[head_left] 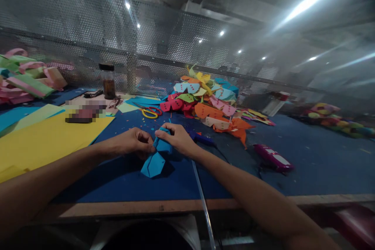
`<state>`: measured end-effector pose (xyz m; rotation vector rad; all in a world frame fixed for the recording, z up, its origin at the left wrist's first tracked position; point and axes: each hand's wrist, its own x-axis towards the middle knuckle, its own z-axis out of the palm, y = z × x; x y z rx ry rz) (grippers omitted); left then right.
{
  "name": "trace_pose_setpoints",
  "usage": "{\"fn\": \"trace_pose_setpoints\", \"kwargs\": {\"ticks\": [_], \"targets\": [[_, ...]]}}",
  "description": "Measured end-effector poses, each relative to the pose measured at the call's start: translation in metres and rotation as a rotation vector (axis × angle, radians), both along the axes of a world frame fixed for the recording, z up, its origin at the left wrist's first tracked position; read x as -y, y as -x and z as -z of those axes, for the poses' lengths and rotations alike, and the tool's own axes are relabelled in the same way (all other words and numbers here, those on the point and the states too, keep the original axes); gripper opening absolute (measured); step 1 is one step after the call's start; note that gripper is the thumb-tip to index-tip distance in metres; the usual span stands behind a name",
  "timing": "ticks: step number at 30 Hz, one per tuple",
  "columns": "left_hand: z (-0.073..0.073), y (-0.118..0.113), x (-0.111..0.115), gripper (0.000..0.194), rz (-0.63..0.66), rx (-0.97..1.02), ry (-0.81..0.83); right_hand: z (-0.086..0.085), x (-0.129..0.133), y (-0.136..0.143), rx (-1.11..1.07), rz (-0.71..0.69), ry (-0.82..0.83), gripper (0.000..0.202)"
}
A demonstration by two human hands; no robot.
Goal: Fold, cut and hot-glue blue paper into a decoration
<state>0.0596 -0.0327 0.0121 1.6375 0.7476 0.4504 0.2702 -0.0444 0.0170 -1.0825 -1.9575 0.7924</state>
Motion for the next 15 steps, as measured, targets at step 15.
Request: {"fn": "trace_pose_setpoints", "kwargs": {"ticks": [15], "targets": [[-0.0054,-0.0032,0.0022,0.032,-0.104,0.059,-0.016,0.0091,-0.0085,-0.0024,-0.114,0.084,0.008,0.055]]}}
